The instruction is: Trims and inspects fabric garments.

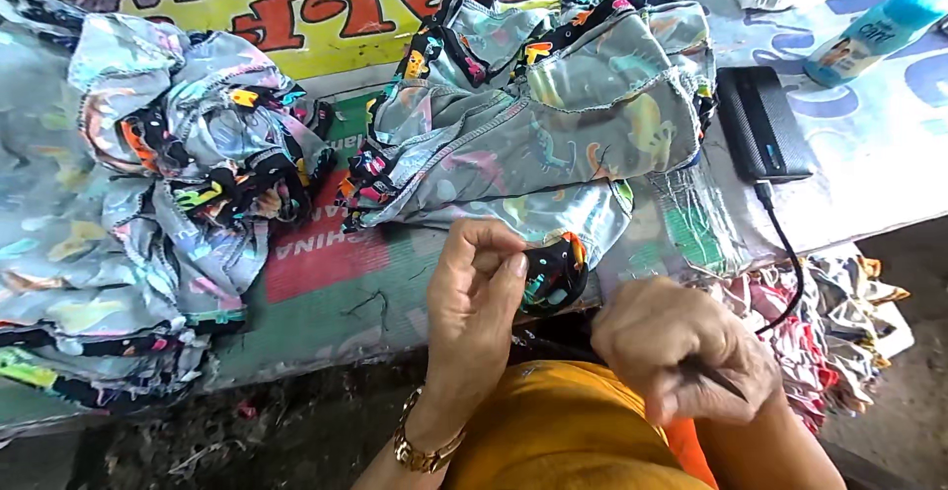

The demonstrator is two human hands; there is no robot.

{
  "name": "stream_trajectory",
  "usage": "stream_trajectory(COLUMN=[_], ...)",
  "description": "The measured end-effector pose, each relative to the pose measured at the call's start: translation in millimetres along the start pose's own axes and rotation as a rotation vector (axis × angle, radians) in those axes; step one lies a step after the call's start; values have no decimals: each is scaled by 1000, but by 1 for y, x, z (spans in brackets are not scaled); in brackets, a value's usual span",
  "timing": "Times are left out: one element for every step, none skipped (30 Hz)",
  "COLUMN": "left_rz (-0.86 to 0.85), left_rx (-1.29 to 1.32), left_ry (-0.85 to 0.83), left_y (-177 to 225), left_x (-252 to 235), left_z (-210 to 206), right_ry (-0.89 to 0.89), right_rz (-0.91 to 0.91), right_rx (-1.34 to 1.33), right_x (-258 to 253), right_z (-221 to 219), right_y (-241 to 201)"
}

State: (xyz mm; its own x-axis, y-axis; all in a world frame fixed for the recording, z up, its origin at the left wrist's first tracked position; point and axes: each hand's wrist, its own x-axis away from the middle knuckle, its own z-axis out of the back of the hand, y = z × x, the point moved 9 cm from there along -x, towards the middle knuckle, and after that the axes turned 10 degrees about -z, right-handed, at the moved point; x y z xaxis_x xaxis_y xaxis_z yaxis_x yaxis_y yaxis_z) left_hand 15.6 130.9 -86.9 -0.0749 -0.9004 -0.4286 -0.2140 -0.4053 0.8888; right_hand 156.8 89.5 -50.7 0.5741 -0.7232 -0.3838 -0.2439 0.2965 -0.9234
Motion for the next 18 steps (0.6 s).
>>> stream_trajectory(left_rz=[-10, -22, -39, -54, -64, -67, -68, -77, -91, -111, -138, -167, -194, -228, -256, -274, -284, -287], left_rx=[13, 19, 24, 16, -7, -40, -83, -131, -189, -267, -374, -502, -618, -716, -788, -839, -870, -889], left_ry=[-7, -18, -29, -44, -61, -85, -109, -135, -156, -180, -211, -251, -295, -331, -355, -371, -376, -374], left_y=[1, 2, 3, 3, 4, 4, 5, 7, 8, 11, 13, 15, 18, 20, 22, 23, 24, 24], left_x=[0, 0, 0, 0, 1, 1, 2, 2, 3, 4, 6, 8, 10, 13, 17, 21, 24, 28], left_z=[-1, -2, -4, -6, -7, -9, -10, -11, -11, -9, -7, -5, -5, -4, -4, -4, -3, -3], right_ry=[142, 306, 425, 482, 491, 482, 469, 454, 442, 431, 421, 413, 407, 397, 381, 368, 361, 358], right_rz=[-17, -54, -107, -162, -208, -223, -211, -188, -157, -125, -93, -71, -64, -69, -71, -61, -44, -24], right_rx=[120, 275, 438, 553, 604, 604, 582, 564, 564, 585, 622, 681, 755, 839, 911, 969, 1016, 1056], right_x=[1, 2, 1, -1, -3, -5, -6, -6, -5, -3, 1, 4, 9, 13, 18, 21, 24, 27], right_z=[9, 20, 29, 35, 39, 38, 36, 34, 31, 28, 26, 23, 20, 17, 13, 9, 6, 3], right_y=[-1, 0, 3, 7, 12, 16, 19, 19, 19, 18, 16, 14, 13, 13, 14, 16, 18, 19])
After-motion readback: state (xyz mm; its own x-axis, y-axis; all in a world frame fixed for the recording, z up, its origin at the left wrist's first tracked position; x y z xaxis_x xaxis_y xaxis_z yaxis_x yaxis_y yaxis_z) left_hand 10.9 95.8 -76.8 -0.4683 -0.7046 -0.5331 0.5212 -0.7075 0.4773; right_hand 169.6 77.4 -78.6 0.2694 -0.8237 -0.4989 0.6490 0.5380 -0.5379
